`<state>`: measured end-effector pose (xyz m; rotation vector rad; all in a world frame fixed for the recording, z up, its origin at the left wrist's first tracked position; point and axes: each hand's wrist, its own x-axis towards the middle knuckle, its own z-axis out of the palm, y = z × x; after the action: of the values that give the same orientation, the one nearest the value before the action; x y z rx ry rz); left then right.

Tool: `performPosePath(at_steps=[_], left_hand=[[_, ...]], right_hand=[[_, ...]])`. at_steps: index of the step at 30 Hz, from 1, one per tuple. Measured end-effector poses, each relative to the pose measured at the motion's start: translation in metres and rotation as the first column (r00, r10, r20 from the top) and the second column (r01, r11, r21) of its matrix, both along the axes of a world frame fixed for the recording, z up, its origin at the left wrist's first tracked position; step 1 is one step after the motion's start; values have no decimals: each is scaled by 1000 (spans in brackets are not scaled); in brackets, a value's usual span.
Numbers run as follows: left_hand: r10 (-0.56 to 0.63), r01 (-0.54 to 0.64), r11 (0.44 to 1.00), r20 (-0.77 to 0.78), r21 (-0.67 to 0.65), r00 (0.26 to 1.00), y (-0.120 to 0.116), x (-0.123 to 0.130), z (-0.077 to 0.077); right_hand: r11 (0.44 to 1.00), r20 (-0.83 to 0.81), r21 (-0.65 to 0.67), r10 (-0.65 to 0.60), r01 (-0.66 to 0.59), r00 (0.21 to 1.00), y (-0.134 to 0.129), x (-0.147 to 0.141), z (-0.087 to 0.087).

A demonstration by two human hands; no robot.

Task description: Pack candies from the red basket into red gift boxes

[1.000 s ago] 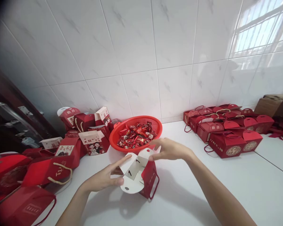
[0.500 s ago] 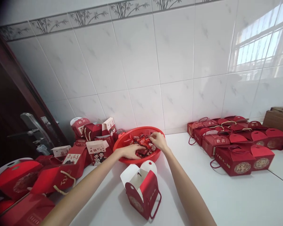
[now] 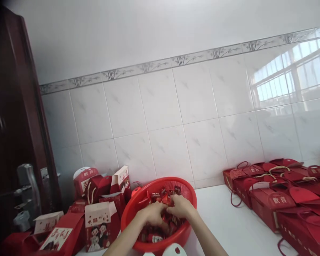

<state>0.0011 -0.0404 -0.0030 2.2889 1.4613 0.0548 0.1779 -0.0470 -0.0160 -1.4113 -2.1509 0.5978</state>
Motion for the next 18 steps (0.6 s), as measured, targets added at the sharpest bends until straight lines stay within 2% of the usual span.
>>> performPosePath(at_steps=[3, 6, 10, 12, 15, 18], left_hand=[[8, -5, 999, -65, 48, 998, -1, 3, 3], [19, -18, 999, -25, 42, 1000, -9, 6, 11], [17, -31, 998, 220, 63, 975, -14, 2, 17], [34, -54, 997, 341, 50, 939, -13, 0, 19], [98, -171, 980, 494, 104, 864, -10, -1, 20], [99, -221, 966, 594, 135, 798, -8, 0, 22]], right_hand=[[1000, 10, 12, 5, -6, 1000, 0, 2, -1], [1000, -37, -24, 1, -1, 999, -4, 5, 5], [997, -195, -75, -33, 18, 980, -6, 7, 12], [996, -268, -75, -64, 46, 961, -7, 9, 14], [993, -365, -106, -82, 46, 927, -10, 11, 17], [987, -454, -156, -98, 29, 885, -13, 13, 19]])
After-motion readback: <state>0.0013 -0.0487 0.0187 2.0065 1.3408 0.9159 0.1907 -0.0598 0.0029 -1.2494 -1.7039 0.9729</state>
